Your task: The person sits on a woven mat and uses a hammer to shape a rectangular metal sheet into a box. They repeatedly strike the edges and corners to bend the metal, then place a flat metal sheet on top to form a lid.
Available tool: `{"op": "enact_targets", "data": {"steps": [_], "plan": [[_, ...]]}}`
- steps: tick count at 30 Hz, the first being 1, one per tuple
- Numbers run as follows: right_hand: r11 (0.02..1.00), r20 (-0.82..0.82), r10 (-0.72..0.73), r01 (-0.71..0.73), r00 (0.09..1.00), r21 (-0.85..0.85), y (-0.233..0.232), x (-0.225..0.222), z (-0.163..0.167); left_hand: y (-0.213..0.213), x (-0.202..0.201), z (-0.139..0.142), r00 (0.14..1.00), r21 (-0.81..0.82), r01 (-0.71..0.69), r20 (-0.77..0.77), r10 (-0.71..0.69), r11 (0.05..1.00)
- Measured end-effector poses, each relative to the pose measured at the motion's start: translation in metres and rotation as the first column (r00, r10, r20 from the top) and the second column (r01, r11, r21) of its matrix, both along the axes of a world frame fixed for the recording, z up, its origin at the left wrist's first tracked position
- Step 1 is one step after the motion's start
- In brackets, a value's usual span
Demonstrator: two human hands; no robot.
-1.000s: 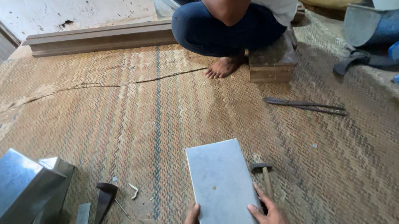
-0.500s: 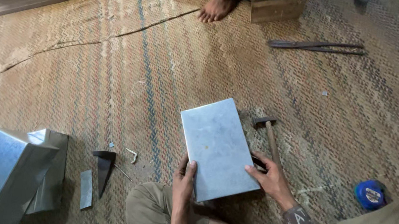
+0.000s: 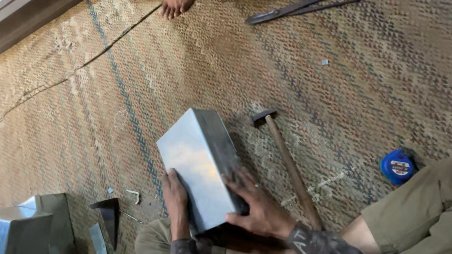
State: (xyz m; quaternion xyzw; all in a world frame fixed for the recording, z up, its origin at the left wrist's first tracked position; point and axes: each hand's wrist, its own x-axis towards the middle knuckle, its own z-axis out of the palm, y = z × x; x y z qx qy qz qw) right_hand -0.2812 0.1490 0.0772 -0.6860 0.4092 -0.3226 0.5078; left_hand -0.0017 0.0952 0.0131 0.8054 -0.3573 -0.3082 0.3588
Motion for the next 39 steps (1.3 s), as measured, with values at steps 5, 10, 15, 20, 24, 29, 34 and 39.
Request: {"op": "enact_targets", "data": {"steps": [5, 10, 15, 20, 24, 29, 34, 39], "plan": [[0.995, 0.031, 0.088, -0.086, 0.996, -0.048, 0.005, 0.011, 0.028, 0.002, 0.011, 0.010, 0.975, -0.052, -0.041, -0.221, 0.028, 0.998], [0.995, 0.077, 0.085, -0.089, 0.993, 0.043, 0.005, 0.008, 0.023, 0.002, 0.014, 0.010, 0.980, -0.038, -0.008, -0.197, 0.000, 0.999], [0.998, 0.086, 0.060, -0.063, 0.994, 0.028, 0.002, 0.006, 0.022, 0.002, 0.012, 0.008, 0.937, -0.012, -0.086, -0.341, 0.077, 0.996], [0.993, -0.037, 0.068, -0.064, 0.997, 0.096, -0.015, -0.007, 0.033, -0.003, 0.015, 0.001, 0.971, -0.071, -0.085, -0.230, 0.066, 0.994], [0.972, -0.152, 0.021, 0.016, 0.988, 0.235, -0.014, -0.009, 0.026, -0.016, 0.010, 0.006, 0.999, -0.101, -0.008, -0.033, 0.005, 0.995], [0.930, -0.031, -0.324, 0.324, 0.946, 0.172, -0.001, -0.002, -0.007, -0.050, -0.018, 0.044, 0.863, -0.328, 0.223, 0.504, -0.030, 0.918], [0.813, 0.041, -0.560, 0.539, 0.828, 0.219, -0.003, -0.004, -0.036, -0.107, -0.050, 0.074, 0.593, -0.188, 0.605, 0.755, -0.279, 0.774], [0.662, -0.134, -0.703, 0.712, 0.698, 0.234, 0.004, 0.014, -0.041, -0.142, -0.056, 0.072, 0.630, 0.095, 0.514, 0.633, -0.450, 0.853]]}}
